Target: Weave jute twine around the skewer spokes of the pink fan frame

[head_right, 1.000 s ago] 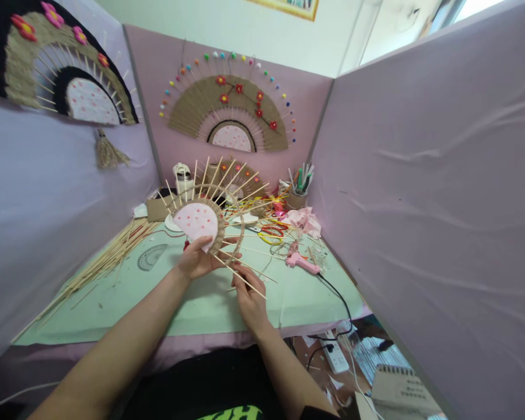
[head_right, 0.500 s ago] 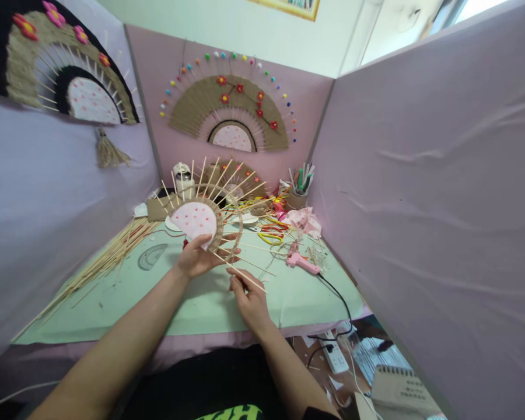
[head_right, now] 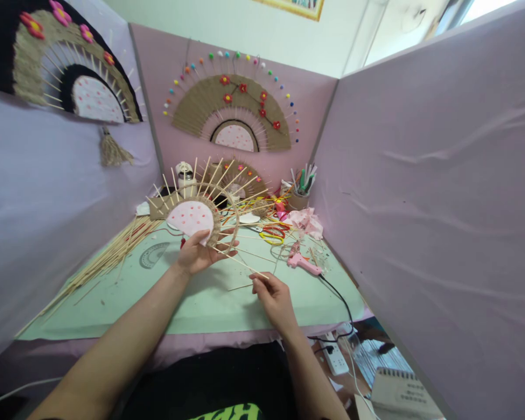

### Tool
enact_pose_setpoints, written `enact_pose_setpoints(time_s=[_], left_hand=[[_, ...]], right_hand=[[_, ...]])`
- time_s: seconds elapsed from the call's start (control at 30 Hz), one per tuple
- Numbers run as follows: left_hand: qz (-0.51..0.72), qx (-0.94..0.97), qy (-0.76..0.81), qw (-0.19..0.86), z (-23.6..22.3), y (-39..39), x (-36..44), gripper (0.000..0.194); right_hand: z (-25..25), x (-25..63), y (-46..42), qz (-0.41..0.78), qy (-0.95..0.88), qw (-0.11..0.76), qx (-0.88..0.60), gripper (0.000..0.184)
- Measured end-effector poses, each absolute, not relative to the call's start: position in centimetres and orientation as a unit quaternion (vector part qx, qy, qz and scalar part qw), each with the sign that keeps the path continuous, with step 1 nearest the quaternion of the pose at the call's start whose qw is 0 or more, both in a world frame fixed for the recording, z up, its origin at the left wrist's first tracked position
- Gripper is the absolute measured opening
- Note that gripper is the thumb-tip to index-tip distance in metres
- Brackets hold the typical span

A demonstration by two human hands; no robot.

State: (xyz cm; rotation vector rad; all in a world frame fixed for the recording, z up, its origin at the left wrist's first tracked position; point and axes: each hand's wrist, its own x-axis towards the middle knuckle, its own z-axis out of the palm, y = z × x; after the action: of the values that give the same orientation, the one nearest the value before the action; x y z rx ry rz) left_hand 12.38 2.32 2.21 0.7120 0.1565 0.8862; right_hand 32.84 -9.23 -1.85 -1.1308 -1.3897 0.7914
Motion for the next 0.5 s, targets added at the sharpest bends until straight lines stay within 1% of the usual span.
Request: enact_pose_setpoints(time_s=[0.2, 0.33, 0.4, 0.5], left_hand=[[0.414, 0.367, 0.085, 0.829, 2.4, 2.2, 12.4, 0.042], [0.411, 0.373, 0.089, 0.827, 2.4, 2.2, 12.4, 0.041], [0.416, 0.368, 0.086, 0.827, 2.3, 2.2, 12.5, 0.039], [0.430, 0.359, 0.089, 0.823, 2.3, 2.2, 12.5, 0.036]], right_hand=[[-0.8, 36.4, -9.5, 0.333, -0.566, 0.571, -0.492, 0.017], [0.1, 37.3, -10.1, 0.307, -0.589, 0.544, -0.513, 0.019], [0.6, 37.1, -10.6, 0.281, -0.612, 0.525, -0.520, 0.018], [1.3, 36.4, -11.4, 0.211, -0.643, 0.516, -0.526, 0.015]])
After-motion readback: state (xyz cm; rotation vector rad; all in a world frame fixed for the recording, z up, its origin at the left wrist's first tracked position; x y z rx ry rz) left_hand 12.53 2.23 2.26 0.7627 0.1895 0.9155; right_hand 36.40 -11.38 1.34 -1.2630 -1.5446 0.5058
